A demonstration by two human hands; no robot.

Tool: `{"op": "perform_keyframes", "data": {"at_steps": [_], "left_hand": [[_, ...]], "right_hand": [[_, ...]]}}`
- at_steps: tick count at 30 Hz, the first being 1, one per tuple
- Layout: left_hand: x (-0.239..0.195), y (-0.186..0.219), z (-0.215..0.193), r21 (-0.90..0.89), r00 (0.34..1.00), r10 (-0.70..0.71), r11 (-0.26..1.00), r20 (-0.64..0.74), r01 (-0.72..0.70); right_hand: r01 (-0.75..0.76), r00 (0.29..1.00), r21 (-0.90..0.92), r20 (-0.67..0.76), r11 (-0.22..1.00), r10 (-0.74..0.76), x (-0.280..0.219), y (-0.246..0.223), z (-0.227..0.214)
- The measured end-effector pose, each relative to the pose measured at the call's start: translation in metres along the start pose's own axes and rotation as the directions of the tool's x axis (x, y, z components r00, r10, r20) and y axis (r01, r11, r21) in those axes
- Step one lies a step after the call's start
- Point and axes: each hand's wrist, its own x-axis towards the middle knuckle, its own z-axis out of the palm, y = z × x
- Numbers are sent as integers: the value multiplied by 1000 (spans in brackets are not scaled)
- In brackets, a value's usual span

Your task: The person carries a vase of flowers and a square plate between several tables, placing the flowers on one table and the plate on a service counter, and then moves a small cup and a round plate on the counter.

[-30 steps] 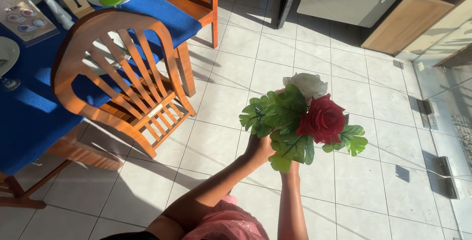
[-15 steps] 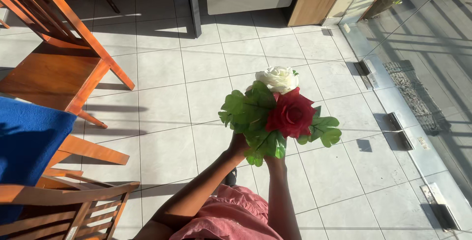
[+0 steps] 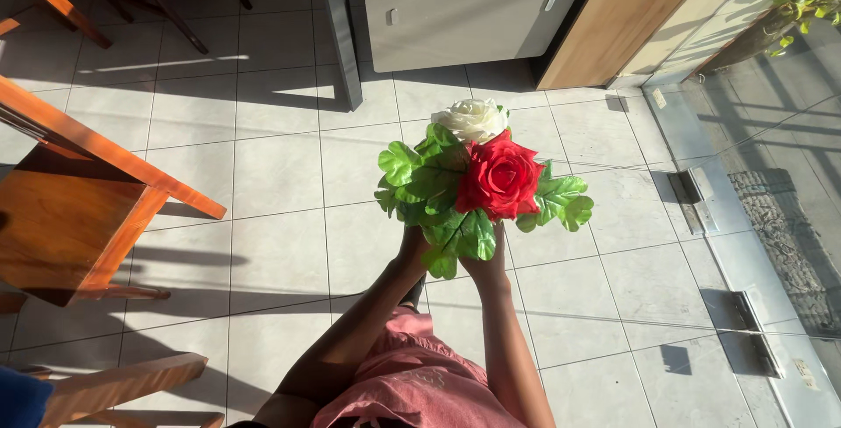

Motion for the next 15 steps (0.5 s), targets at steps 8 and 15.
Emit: {"op": "perform_keyframes", "data": {"at_steps": [8, 15], "left_hand": [[223, -64, 69, -98, 963, -25, 994, 270, 54], [363, -197, 126, -597, 911, -249, 692, 330, 406]], "right_hand": [[-132, 984, -256, -151, 958, 95, 178, 90, -53], [-16, 995, -499, -97, 867, -38, 310, 220, -87]]}}
